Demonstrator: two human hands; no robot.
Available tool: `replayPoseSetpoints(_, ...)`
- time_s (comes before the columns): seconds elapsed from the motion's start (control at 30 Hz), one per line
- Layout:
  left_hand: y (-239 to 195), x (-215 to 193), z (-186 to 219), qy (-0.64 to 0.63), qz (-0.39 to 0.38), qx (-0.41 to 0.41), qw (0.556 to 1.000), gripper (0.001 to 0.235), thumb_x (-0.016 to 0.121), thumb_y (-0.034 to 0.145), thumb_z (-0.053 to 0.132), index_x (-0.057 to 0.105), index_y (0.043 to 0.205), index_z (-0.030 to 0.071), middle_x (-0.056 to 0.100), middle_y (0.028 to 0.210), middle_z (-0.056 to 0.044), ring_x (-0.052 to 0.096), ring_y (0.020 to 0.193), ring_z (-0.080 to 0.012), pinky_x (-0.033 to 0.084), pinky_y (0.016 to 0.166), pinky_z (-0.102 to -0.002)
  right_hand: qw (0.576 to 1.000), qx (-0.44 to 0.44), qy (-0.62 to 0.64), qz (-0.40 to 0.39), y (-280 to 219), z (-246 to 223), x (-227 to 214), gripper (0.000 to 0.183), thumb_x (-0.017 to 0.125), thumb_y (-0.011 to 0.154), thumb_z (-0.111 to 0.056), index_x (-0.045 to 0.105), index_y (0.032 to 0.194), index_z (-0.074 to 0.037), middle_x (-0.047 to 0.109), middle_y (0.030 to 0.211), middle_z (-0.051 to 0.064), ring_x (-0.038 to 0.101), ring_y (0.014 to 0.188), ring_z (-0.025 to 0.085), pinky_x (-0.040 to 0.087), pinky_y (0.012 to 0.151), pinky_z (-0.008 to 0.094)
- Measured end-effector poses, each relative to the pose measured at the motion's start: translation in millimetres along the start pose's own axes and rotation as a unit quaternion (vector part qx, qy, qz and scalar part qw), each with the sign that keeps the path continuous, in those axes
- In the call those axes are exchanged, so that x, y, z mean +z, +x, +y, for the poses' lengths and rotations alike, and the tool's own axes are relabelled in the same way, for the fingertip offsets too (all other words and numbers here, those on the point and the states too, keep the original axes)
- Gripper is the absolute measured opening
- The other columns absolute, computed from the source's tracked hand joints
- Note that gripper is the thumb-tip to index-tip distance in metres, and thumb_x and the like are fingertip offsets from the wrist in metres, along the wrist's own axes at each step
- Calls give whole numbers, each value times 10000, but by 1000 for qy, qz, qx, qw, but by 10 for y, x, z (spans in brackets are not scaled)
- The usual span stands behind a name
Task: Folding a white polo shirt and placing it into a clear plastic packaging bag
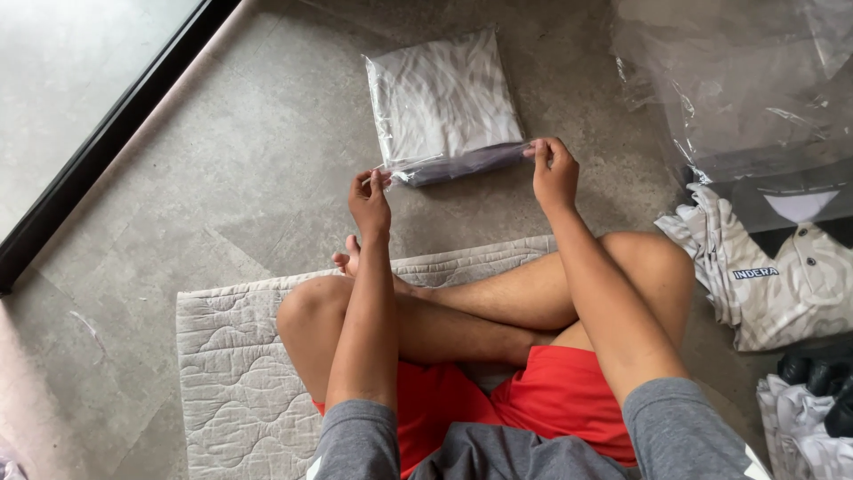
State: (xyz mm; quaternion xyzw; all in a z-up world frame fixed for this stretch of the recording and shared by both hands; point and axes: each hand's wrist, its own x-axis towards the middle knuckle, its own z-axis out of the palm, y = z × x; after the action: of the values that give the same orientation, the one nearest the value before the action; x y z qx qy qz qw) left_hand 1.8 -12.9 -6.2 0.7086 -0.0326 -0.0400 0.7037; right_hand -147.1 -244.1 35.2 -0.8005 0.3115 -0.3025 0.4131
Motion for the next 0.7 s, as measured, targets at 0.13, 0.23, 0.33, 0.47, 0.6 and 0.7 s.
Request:
replayPoseSetpoints(0.13,-11,10,-15,-45,8,-25,999,57,522,928,167,506,951,117,678,836,-49,638,762,-113,415,628,-176,996,33,-81,0,-15,27,-3,204,413,986,-246,584,927,-150,661,714,-23,643,751,201,482,715,352)
replayPoseSetpoints(0.23,11,-16,-74,-46,30,-38,998,116,620,869,187,534,889,111,671,819,-43,636,764,-106,425,615,-186,990,47,-130,15,19,115,40,163,438,972,-278,571,918,-200,645,693,-97,636,752,148,431,761,325)
replayPoseSetpoints(0.33,23,-21,21,-50,58,-52,996,165,719,803,206,587,835,113,658,772,-27,604,723,-91,439,615,-197,994,43,-99,29,75,187,55,150,473,960,-271,584,898,-189,654,757,-83,630,814,150,418,797,324)
replayPoseSetpoints(0.47,17,-20,125,-43,83,-58,994,189,770,753,232,634,830,126,646,738,-3,564,681,-70,450,612,-203,999,29,-14,42,87,212,95,146,496,954,-210,595,889,-125,678,817,4,642,860,215,471,766,362)
replayPoseSetpoints(0.6,100,8,-98,-15,81,-40,996,158,748,778,215,635,851,132,643,749,-12,597,706,-86,468,632,-226,999,35,8,32,87,183,108,149,486,962,-187,598,899,-112,676,790,30,657,808,196,494,730,350)
replayPoseSetpoints(0.7,119,50,-263,0,49,-39,998,117,624,883,199,552,890,107,635,743,-20,608,690,-104,460,601,-220,998,49,47,13,69,184,92,157,474,968,-159,600,914,-82,659,731,53,660,742,179,500,715,306)
